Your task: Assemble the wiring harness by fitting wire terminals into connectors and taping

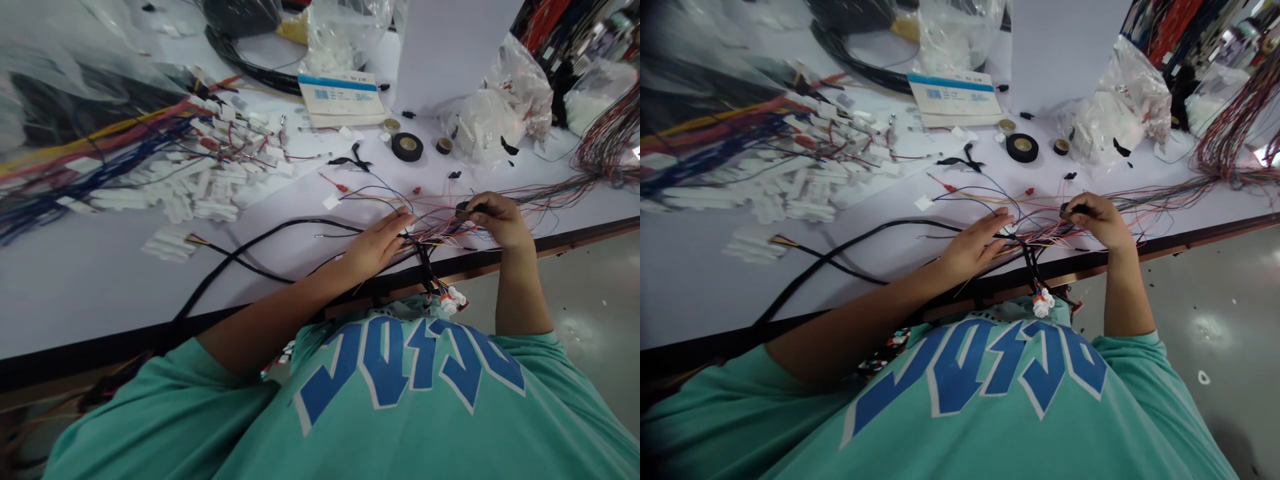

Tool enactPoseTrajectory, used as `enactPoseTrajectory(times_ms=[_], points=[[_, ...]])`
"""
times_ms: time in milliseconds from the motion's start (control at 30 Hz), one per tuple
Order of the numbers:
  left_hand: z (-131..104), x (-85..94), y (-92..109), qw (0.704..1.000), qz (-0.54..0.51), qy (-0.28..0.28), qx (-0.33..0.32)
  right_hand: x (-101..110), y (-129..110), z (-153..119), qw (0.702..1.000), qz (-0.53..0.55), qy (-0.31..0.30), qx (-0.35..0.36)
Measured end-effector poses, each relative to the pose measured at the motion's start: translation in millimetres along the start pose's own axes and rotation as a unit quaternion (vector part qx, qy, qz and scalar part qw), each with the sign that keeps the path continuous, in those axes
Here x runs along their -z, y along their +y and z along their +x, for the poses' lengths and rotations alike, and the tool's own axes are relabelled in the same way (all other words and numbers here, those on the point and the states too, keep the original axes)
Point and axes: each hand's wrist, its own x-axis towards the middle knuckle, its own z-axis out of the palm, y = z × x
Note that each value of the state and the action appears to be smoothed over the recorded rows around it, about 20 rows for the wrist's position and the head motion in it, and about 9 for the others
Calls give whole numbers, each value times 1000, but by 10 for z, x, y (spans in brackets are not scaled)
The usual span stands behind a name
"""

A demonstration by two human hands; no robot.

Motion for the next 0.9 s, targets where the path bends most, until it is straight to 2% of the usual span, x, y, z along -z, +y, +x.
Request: enactPoseTrajectory(times_ms=[100, 233, 300, 400, 500, 600, 700, 900], points=[[5, -11, -6, 1000, 1, 3, 2, -50, -73, 77, 996, -53, -69, 9], [42, 25, 29, 1000, 17, -19, 17, -94, -150, 193, 979, -167, -104, 46], [52, 91, 57, 998, 26, -46, 30, -122, -179, 253, 958, -256, -113, 65], [3, 262, 80, 993, 34, -97, 56, -187, -183, 332, 909, -391, -118, 82], [-137, 467, 63, 984, 34, -135, 114, -254, -103, 363, 885, -438, -127, 95], [-312, 610, 27, 975, 2, -132, 178, -293, 34, 338, 895, -412, -137, 105], [-423, 652, 11, 972, -30, -112, 203, -294, 145, 294, 915, -366, -134, 108], [-374, 616, 3, 962, -150, -40, 225, -252, 129, 174, 956, -261, -88, 101]])
